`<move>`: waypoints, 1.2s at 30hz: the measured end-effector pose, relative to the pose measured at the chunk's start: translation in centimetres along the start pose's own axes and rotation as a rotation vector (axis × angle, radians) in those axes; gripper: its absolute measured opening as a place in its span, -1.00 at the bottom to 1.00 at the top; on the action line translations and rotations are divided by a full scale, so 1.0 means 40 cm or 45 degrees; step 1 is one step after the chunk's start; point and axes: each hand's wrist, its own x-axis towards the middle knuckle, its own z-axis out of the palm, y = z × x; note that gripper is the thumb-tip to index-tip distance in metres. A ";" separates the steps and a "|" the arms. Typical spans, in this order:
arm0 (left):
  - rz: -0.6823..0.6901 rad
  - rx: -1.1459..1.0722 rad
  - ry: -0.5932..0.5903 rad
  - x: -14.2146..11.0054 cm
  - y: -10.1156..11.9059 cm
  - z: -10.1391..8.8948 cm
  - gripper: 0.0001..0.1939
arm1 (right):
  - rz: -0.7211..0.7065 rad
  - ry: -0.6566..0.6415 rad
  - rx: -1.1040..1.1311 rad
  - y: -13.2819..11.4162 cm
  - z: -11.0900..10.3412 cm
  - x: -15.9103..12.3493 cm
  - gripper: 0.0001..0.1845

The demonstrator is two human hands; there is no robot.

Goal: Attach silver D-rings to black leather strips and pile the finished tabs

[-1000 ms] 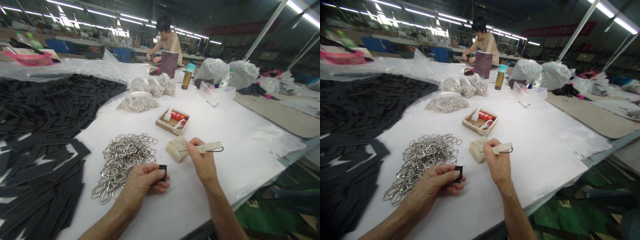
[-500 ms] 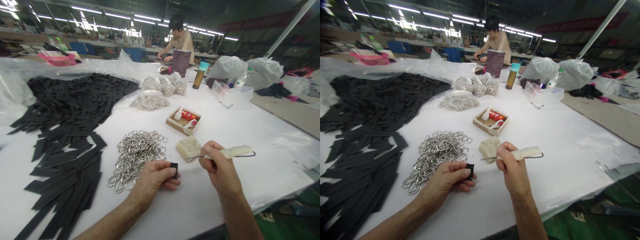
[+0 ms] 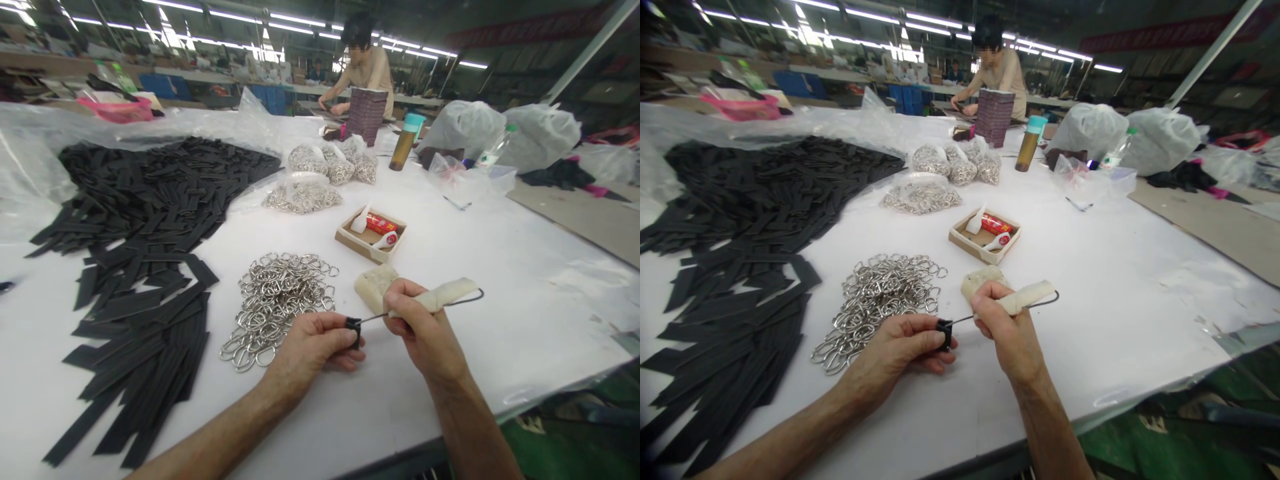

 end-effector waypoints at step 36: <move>-0.029 -0.060 0.034 -0.006 -0.011 -0.008 -0.88 | -0.334 0.173 -0.129 0.027 -0.029 -0.011 -0.81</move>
